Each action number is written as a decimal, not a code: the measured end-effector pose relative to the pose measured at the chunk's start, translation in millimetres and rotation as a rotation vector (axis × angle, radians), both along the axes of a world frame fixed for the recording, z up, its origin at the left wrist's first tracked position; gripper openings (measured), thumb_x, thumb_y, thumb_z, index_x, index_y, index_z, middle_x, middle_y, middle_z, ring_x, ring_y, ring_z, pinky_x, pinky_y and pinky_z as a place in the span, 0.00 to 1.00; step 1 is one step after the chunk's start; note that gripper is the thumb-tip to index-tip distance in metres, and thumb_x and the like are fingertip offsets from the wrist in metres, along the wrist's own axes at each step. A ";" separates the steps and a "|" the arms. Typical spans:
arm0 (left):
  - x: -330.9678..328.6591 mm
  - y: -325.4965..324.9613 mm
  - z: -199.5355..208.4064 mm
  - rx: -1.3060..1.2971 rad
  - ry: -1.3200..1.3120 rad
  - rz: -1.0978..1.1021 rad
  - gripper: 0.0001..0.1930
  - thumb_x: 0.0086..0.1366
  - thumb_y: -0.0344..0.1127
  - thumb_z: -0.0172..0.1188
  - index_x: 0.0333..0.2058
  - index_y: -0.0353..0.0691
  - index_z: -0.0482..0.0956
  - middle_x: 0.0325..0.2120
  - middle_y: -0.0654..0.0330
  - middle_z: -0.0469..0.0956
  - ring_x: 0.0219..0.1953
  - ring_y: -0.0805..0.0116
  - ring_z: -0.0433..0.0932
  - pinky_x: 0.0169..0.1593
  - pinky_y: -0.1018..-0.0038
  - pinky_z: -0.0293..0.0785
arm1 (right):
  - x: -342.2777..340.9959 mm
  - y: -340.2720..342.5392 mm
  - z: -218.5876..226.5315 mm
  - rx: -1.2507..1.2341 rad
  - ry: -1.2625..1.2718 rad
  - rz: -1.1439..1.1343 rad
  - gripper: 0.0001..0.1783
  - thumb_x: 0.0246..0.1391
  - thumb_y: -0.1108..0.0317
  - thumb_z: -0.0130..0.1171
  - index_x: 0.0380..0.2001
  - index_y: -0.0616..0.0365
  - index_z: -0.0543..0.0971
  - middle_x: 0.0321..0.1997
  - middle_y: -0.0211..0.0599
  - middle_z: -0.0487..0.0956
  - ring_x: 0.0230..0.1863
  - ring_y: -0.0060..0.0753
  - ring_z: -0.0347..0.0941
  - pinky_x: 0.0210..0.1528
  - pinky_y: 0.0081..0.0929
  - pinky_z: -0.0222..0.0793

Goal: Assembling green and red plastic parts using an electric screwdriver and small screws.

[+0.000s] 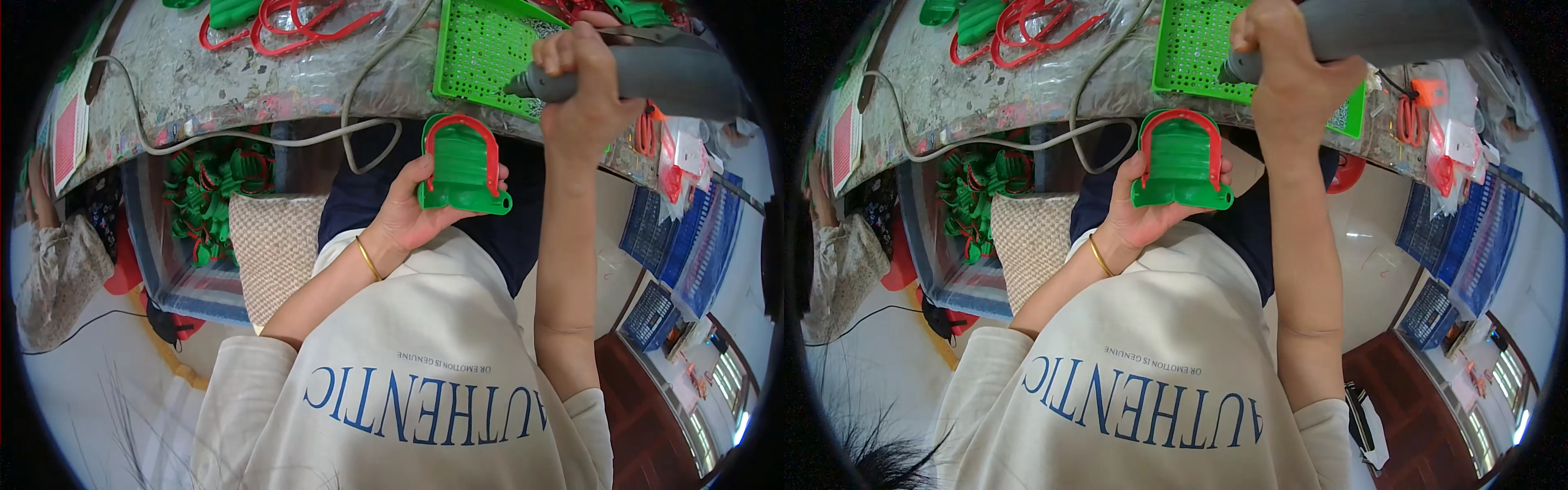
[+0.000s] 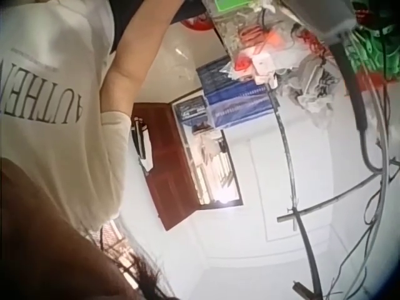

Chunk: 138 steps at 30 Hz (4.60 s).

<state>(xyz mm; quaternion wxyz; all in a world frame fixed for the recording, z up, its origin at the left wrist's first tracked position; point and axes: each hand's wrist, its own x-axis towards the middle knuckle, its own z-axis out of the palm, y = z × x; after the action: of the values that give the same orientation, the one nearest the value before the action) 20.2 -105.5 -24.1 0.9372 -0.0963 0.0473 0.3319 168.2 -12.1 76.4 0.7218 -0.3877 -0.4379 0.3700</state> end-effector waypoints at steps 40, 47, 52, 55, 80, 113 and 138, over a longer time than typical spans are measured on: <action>-6.2 -6.5 11.9 -0.073 0.115 0.018 0.33 0.63 0.54 0.58 0.62 0.44 0.61 0.57 0.54 0.69 0.60 0.56 0.68 0.60 0.50 0.67 | -52.5 -60.2 8.7 -0.011 -0.019 0.383 0.09 0.57 0.73 0.48 0.41 0.61 0.68 0.17 0.28 0.63 0.17 0.21 0.59 0.24 0.25 0.59; -11.8 -6.5 12.4 -0.060 0.081 0.025 0.31 0.64 0.52 0.56 0.60 0.43 0.63 0.56 0.55 0.71 0.58 0.58 0.70 0.60 0.52 0.67 | -53.6 -59.6 10.0 0.023 -0.017 0.437 0.10 0.57 0.72 0.47 0.43 0.60 0.68 0.17 0.27 0.63 0.16 0.22 0.58 0.25 0.25 0.58; -17.2 0.5 20.9 0.069 0.098 0.036 0.32 0.66 0.52 0.54 0.61 0.39 0.61 0.57 0.47 0.69 0.59 0.52 0.69 0.62 0.54 0.66 | -43.2 -52.2 31.1 -0.031 0.117 0.448 0.11 0.58 0.68 0.46 0.43 0.59 0.68 0.18 0.23 0.59 0.20 0.18 0.57 0.30 0.24 0.57; -34.1 0.6 15.4 0.062 0.120 0.038 0.33 0.66 0.51 0.53 0.63 0.36 0.59 0.58 0.41 0.66 0.60 0.47 0.67 0.63 0.53 0.64 | -24.3 -38.5 56.0 -0.020 0.102 0.383 0.11 0.58 0.68 0.47 0.43 0.60 0.68 0.19 0.21 0.59 0.21 0.17 0.57 0.31 0.22 0.56; -120.4 11.1 70.3 0.673 1.649 0.728 0.10 0.65 0.31 0.59 0.44 0.36 0.76 0.40 0.62 0.76 0.41 0.75 0.75 0.47 0.77 0.72 | 49.5 -6.1 98.2 -0.002 0.023 0.084 0.14 0.53 0.72 0.58 0.43 0.64 0.72 0.19 0.28 0.64 0.21 0.23 0.62 0.28 0.26 0.60; 22.4 130.8 90.6 1.752 1.488 0.869 0.12 0.55 0.31 0.63 0.40 0.39 0.79 0.35 0.52 0.76 0.42 0.51 0.73 0.48 0.60 0.69 | 68.2 -3.6 107.2 -0.033 -0.139 -0.108 0.17 0.53 0.76 0.60 0.46 0.68 0.71 0.27 0.34 0.72 0.25 0.23 0.69 0.30 0.24 0.66; -153.5 154.9 127.1 1.655 2.139 1.128 0.09 0.54 0.22 0.63 0.35 0.37 0.77 0.33 0.56 0.75 0.30 0.59 0.76 0.31 0.69 0.73 | 7.4 -11.8 86.5 -0.332 -0.439 0.078 0.22 0.64 0.55 0.50 0.52 0.60 0.70 0.45 0.42 0.79 0.40 0.30 0.78 0.42 0.24 0.73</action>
<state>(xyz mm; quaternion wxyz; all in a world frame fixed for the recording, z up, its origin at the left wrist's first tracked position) -133.3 49.4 102.9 -0.0085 0.7389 0.4621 0.4903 175.5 -23.9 162.9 0.5214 -0.5545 -0.5316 0.3715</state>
